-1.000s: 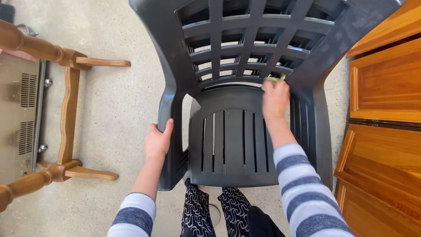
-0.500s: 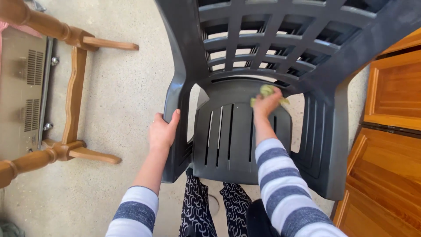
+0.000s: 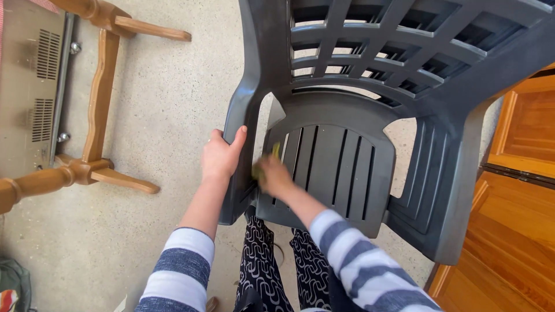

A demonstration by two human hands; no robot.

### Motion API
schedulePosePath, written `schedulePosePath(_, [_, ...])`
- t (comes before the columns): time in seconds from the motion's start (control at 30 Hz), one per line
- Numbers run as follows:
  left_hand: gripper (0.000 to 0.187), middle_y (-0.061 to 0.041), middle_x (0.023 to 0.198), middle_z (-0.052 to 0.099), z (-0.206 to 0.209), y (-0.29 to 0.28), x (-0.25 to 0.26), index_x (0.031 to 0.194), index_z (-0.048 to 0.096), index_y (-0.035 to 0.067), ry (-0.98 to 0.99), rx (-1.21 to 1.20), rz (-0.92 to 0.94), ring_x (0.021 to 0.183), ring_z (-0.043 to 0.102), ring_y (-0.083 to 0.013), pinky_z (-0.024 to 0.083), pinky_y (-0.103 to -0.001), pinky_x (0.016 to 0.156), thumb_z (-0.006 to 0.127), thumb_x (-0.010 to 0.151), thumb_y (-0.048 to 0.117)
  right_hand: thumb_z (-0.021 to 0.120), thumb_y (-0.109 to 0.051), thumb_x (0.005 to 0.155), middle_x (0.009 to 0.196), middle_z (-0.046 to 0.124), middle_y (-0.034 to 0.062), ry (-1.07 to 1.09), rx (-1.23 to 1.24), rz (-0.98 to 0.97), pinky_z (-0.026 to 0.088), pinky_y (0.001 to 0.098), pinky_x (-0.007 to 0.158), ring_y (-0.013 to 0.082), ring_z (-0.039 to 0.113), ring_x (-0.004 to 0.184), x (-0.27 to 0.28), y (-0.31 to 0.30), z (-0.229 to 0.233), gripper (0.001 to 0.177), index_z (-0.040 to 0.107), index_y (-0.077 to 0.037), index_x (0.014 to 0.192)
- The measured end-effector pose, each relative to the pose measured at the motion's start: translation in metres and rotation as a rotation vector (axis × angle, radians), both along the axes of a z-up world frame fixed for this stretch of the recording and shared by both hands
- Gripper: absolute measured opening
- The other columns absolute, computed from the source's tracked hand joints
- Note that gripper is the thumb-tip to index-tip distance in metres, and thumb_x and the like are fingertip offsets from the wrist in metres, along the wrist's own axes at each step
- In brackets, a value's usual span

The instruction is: The person wipes a black plastic chair with a yellow cloth, cleaning the backrest, seat, and armrests. They repeatedly reposition the chair to access different areas and then place it next to another similar chair.

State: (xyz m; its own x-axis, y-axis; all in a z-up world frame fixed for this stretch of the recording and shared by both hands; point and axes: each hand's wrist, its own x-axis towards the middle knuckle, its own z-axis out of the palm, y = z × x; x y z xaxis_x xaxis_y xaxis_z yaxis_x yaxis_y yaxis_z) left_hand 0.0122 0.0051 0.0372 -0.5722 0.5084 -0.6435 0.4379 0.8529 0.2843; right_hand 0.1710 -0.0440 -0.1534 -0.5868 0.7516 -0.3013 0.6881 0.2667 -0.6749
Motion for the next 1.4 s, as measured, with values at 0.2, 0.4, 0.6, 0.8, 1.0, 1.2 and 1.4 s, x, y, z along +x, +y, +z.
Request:
schedulePosePath(0.2, [0.089,-0.027,0.116,0.07,-0.008,-0.001,-0.003,0.128,0.058,0.01,0.027,-0.014,-0.04,0.117,0.065,-0.044,0.052,-0.052,0.099,0.05,0.084,0.087,0.059,-0.007,0.088,0.123,0.052,0.0179,0.103,-0.359,0.274,0.056,0.045,0.077,0.0461,0.061,0.099,0.075,-0.079,0.032,0.065,0.048,-0.023,0.149])
schedulePosePath(0.4, [0.089,-0.028,0.118,0.069,-0.005,0.002,-0.003,0.127,0.058,0.008,0.016,-0.002,-0.027,0.118,0.064,-0.0446,0.051,-0.052,0.101,0.051,0.084,0.086,0.064,-0.029,0.088,0.098,0.058,0.0044,-0.222,0.198,0.015,0.058,0.0457,0.064,0.0329,0.067,0.085,0.07,0.077,0.034,0.027,0.069,-0.027,0.114])
schedulePosePath(0.6, [0.089,-0.027,0.118,0.069,-0.011,-0.002,-0.006,0.127,0.057,0.008,0.022,0.01,-0.033,0.118,0.064,-0.0441,0.051,-0.052,0.101,0.05,0.084,0.086,0.072,-0.019,0.088,0.137,0.05,0.0146,-0.054,0.706,-0.113,0.047,0.0527,0.097,0.0392,0.049,0.125,0.059,0.117,-0.062,0.062,0.054,-0.018,0.148])
schedulePosePath(0.8, [0.088,-0.025,0.116,0.07,-0.013,-0.002,-0.009,0.127,0.058,0.01,0.024,0.004,-0.03,0.117,0.065,-0.0421,0.052,-0.051,0.1,0.051,0.084,0.087,0.047,-0.021,0.109,0.152,0.047,0.0148,0.371,-0.127,-0.052,0.03,0.0463,0.12,0.0354,0.04,0.142,0.089,-0.064,0.044,0.038,0.056,-0.011,0.144])
schedulePosePath(1.0, [0.086,-0.028,0.115,0.069,0.007,0.001,0.003,0.123,0.059,0.009,0.023,0.027,-0.025,0.116,0.065,-0.0436,0.052,-0.052,0.098,0.053,0.084,0.085,0.053,-0.009,0.1,0.159,0.043,0.0083,0.291,0.4,0.654,0.039,0.0517,0.115,0.0302,0.043,0.143,0.146,-0.116,-0.021,0.042,0.055,-0.017,0.141])
schedulePosePath(1.2, [0.086,-0.027,0.116,0.068,0.004,0.001,0.001,0.124,0.059,0.009,0.019,0.035,-0.017,0.117,0.064,-0.0435,0.052,-0.052,0.1,0.056,0.084,0.085,0.046,-0.006,0.102,0.145,0.054,0.0042,0.23,0.428,0.635,0.043,0.0543,0.11,0.0271,0.05,0.136,0.118,0.046,-0.085,0.035,0.058,-0.023,0.131])
schedulePosePath(1.4, [0.086,-0.028,0.116,0.068,0.005,-0.001,0.003,0.124,0.059,0.008,0.038,0.052,-0.015,0.116,0.064,-0.0442,0.052,-0.053,0.1,0.055,0.085,0.085,0.047,-0.005,0.099,0.153,0.046,0.0022,0.129,0.317,0.572,0.032,0.055,0.115,0.0251,0.041,0.142,0.173,0.098,-0.096,0.047,0.051,-0.029,0.14])
